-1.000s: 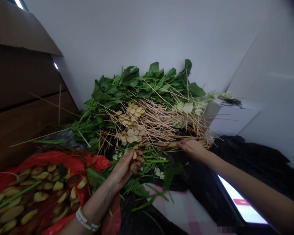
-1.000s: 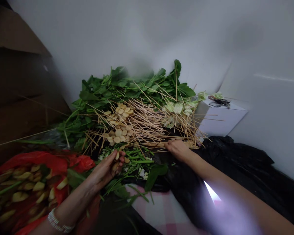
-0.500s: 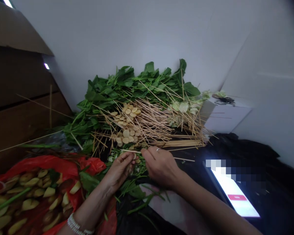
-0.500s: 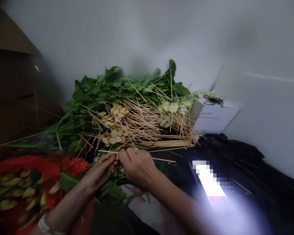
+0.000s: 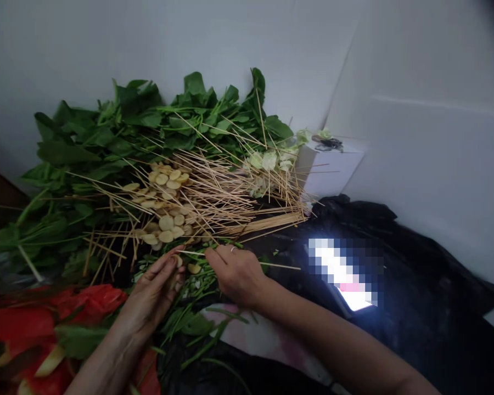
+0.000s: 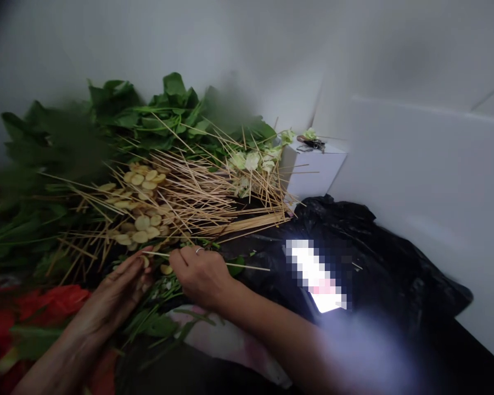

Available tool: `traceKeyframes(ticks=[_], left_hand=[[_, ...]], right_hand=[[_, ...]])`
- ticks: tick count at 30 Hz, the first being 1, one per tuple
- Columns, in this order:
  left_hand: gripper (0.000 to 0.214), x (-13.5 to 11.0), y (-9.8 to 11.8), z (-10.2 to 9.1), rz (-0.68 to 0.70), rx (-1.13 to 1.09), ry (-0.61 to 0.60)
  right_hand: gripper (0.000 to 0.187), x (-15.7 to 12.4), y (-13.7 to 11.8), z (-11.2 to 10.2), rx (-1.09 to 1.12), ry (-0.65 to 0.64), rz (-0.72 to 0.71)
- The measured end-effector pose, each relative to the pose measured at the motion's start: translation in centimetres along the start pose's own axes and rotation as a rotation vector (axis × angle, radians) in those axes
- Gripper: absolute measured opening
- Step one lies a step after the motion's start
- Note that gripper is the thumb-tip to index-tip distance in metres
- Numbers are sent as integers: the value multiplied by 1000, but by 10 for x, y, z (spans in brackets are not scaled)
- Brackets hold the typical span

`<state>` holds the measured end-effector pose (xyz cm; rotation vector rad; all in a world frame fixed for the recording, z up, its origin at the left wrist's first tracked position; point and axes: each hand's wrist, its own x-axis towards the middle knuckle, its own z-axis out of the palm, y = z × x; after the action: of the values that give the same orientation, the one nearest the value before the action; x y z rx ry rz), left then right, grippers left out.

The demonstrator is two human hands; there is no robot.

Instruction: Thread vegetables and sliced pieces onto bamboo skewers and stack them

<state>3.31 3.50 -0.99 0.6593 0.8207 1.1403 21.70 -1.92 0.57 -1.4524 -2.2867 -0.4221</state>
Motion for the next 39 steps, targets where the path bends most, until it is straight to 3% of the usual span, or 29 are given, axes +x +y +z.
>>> traceKeyframes(ticks=[4,9,17,22,30,39], left_hand=[[46,3,0,-3,16,-4,-23],[31,2,3,-1,11,-37,12],[29,-2,1,2,-8,-124,-10],[21,-4,-1,-2,-43,-186,-44],[28,-6,0,-5,-35,-204,-92],[33,-9,1,-3,-38,-150,-85]], right_hand=[[25,-3,-2,0,-14,-11,22],[35,-4,-3,-2,49,-63,82],[43,-8,-4,-5,119,-134,115],[42,-13,-9,-2,155,-89,82],[44,-15,-19,0,206,-9,15],[47,-16,-20,5,222,-52,25]])
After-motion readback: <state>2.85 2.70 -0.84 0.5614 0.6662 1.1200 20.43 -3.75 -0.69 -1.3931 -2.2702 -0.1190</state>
